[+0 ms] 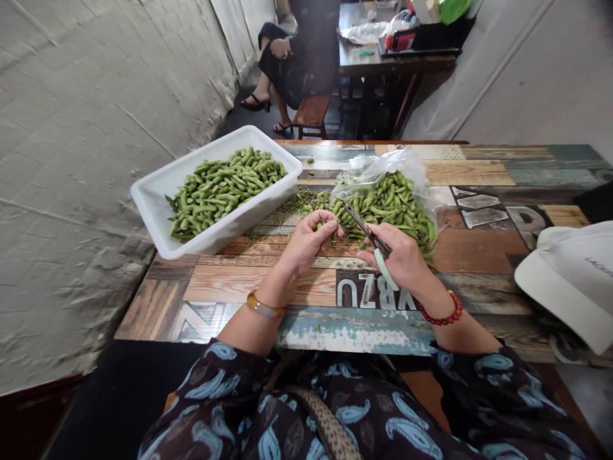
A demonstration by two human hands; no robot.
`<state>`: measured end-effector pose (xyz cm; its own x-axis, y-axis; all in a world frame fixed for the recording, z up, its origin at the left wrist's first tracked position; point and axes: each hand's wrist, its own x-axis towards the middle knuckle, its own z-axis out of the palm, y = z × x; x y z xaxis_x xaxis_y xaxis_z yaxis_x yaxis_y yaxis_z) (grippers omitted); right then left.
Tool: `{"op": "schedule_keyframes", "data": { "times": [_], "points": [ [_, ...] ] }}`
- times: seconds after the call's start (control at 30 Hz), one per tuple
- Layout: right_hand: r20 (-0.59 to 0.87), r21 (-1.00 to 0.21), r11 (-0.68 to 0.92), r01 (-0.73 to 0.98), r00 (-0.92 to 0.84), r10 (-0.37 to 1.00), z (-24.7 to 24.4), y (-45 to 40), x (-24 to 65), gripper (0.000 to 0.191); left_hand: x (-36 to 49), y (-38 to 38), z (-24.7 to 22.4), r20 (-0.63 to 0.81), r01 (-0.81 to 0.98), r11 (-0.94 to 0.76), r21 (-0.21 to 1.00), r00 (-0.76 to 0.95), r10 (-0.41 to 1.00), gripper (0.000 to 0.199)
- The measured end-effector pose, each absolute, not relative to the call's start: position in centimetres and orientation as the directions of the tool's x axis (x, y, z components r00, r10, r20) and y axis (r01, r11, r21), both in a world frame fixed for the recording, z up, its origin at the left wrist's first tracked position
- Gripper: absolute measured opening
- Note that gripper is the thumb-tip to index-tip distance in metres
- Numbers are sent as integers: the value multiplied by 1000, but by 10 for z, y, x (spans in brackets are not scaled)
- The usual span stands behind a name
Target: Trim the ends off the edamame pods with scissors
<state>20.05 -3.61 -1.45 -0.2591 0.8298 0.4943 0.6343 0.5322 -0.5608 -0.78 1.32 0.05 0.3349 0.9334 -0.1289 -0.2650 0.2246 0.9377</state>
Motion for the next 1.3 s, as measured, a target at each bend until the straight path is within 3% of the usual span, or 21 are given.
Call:
{"op": "schedule_keyframes", "data": {
  "times": [0.23,0.43,0.7,0.97,1.3],
  "points": [
    [502,-548,542,637,-267,823,-15,-36,200,46,-10,13,3,-203,-238,292,926,339,919,44],
    [488,-549,541,637,-281,826,-14,-36,200,46,-8,14,-5,-128,-157,170,973,247,961,32],
    [469,-539,539,647,-301,830,-16,-36,201,46,-10,13,-5,-136,-169,192,967,296,945,39],
    [438,-523,517,677,-306,845,-17,-36,202,48,-11,10,6,-220,-263,322,909,353,910,43],
    [365,-547,507,666,-356,860,-6,-41,198,52,-12,9,1,-173,-222,278,935,399,900,39]
  ]
}}
